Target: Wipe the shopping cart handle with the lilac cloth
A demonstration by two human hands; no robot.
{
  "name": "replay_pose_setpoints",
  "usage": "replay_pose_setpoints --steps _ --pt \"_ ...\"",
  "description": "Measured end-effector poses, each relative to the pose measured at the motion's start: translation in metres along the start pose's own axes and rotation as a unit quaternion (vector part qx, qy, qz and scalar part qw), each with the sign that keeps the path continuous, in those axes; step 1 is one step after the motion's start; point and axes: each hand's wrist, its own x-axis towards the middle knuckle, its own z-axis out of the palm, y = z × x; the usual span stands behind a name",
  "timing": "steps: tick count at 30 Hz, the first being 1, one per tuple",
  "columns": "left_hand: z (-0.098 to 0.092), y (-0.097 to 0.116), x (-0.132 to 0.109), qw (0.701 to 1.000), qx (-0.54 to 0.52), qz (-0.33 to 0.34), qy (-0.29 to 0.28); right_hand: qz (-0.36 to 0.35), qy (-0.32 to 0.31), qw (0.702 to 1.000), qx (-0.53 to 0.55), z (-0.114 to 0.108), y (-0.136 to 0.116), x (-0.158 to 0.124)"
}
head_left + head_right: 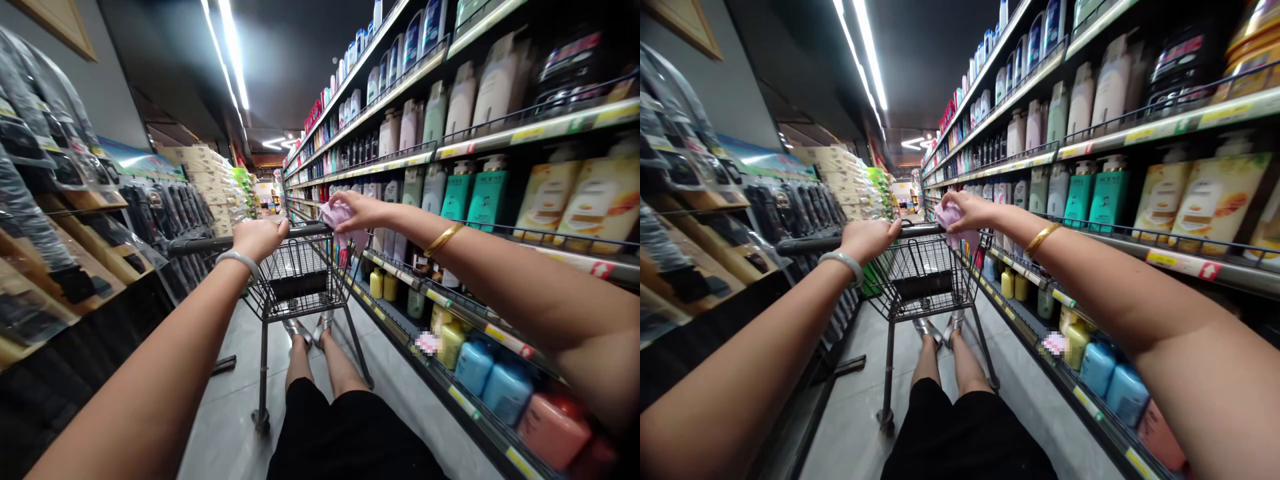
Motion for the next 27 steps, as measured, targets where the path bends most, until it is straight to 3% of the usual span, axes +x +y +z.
replay_pose_setpoints --steps 4,10,13,17,19,21,23,27 --pt "-0.001 0.002 -0.002 1.0 0.003 0.003 -0.002 0.031 -0.05 0.998 -0.02 0.008 0.006 0.009" --pt "-0.001 0.006 -0.002 1.0 0.016 -0.015 -0.007 -0.02 0.016 0.999 -0.041 0.021 0.017 -0.003" --pt "-0.002 0.009 -0.002 1.0 0.021 -0.012 -0.009 -0.024 0.032 0.997 -0.071 0.031 0.005 -0.004" --pt "-0.002 0.01 -0.003 1.0 0.028 0.003 -0.005 -0.066 0.055 0.996 -0.032 0.043 -0.027 0.01" --pt "-0.002 0.009 -0.004 1.0 0.029 0.004 -0.001 -0.082 0.044 0.996 -0.007 0.042 -0.03 0.015" --pt "-0.002 0.01 -0.004 1.0 0.026 -0.001 0.004 -0.05 0.007 0.998 0.028 0.035 -0.02 0.017" --pt "-0.002 0.011 -0.004 1.0 0.02 -0.008 0.009 0.028 -0.016 0.998 0.055 0.027 -0.003 0.017" --pt "-0.001 0.014 -0.002 1.0 0.011 -0.015 0.005 0.151 0.002 0.989 0.01 0.023 0.018 0.022"
